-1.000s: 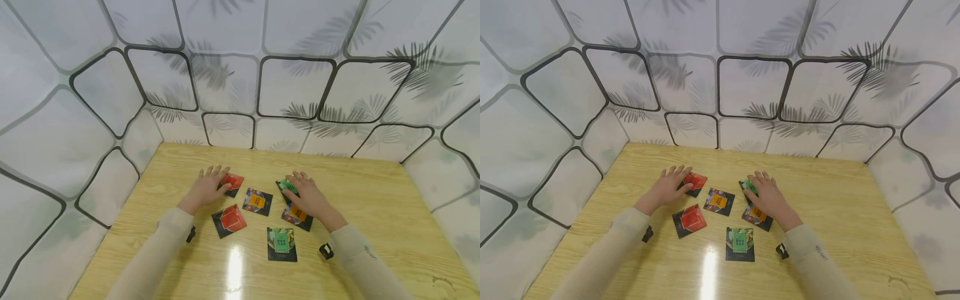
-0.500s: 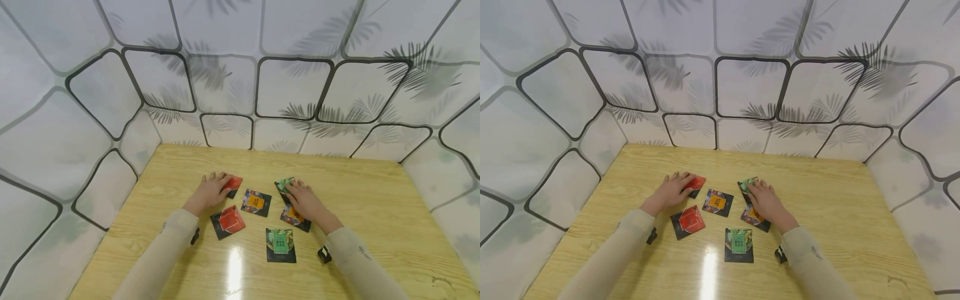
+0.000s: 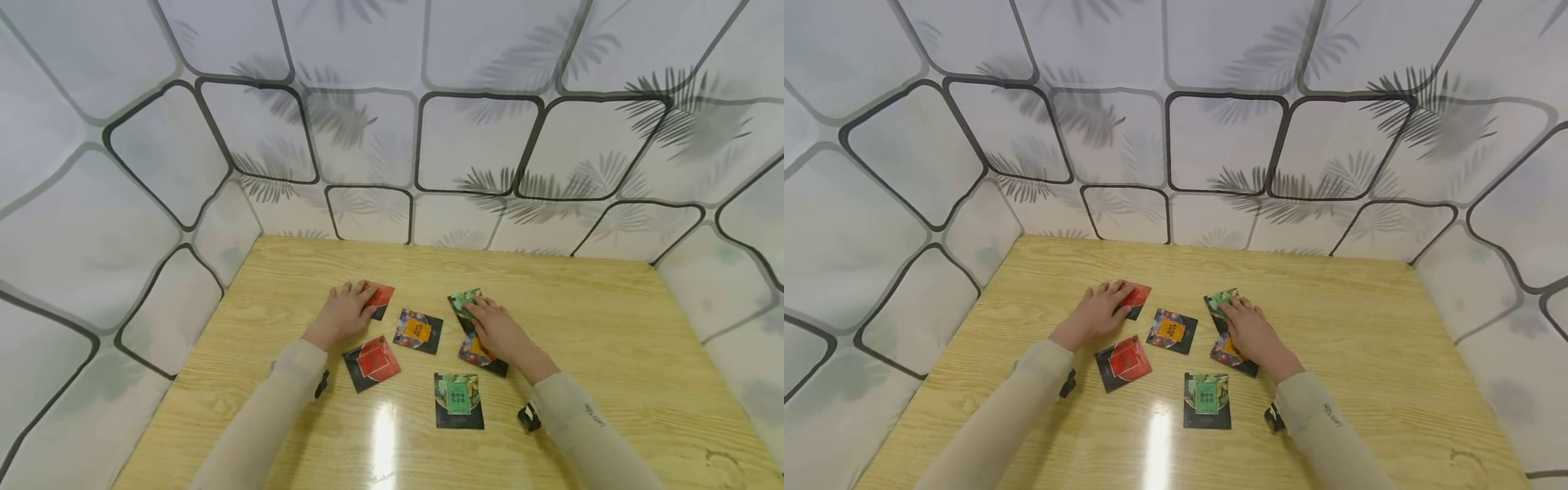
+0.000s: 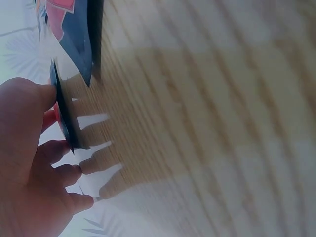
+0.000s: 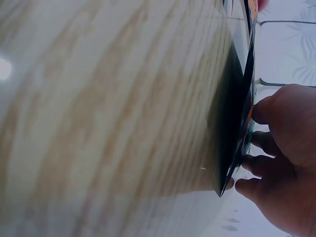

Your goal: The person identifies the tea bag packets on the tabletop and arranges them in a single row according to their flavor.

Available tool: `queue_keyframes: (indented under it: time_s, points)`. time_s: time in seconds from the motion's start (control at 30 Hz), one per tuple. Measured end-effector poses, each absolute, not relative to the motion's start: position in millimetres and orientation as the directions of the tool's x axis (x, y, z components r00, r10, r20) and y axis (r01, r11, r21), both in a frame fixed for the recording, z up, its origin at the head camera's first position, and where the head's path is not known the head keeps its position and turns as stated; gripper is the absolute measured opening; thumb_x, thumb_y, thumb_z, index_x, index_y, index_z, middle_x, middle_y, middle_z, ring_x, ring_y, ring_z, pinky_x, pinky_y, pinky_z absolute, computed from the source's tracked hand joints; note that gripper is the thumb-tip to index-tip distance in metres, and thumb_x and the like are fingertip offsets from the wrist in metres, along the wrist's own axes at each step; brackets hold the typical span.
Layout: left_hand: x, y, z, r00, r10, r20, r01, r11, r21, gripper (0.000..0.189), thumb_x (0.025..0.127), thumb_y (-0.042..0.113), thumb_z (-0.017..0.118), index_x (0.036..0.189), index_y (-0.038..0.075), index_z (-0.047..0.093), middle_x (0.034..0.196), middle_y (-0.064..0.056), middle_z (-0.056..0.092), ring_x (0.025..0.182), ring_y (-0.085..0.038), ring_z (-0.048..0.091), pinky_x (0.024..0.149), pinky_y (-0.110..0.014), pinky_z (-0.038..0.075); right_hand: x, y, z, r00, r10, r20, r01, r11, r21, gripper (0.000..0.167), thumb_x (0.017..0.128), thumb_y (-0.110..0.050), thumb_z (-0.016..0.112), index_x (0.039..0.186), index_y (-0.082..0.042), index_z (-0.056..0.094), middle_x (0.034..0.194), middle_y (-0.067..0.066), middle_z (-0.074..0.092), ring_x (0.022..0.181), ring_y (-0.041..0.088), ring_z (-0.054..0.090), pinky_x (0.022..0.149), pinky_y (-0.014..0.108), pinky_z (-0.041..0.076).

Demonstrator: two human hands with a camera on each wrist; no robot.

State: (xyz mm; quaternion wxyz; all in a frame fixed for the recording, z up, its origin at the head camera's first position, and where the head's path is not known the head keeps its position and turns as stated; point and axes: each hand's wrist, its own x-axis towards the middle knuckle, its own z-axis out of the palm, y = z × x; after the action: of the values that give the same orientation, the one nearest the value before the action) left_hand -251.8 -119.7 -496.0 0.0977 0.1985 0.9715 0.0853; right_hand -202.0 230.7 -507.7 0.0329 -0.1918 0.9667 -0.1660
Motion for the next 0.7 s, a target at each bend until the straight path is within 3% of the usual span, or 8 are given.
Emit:
queue_keyframes:
  time_s: [0.7]
  points:
    - [-284, -111, -493, -0.928, 0.339, -0.155, 0.313, 0.934, 0.170, 0.059, 0.114, 0.041, 0.038, 0.167, 0.015, 0.033, 0.172, -0.020, 0.031, 0.157, -0.050, 0.027, 0.124, -0.074, 0.021, -200, 231, -506, -0.925, -0.380, 0.019, -0.366, 0.873, -0.323, 0.044, 0.110, -0.009, 0.052, 0.152, 0.003, 0.051, 0.160, 0.032, 0.044, 0.148, 0.055, 0.039, 0.116, 0.072, 0.037]
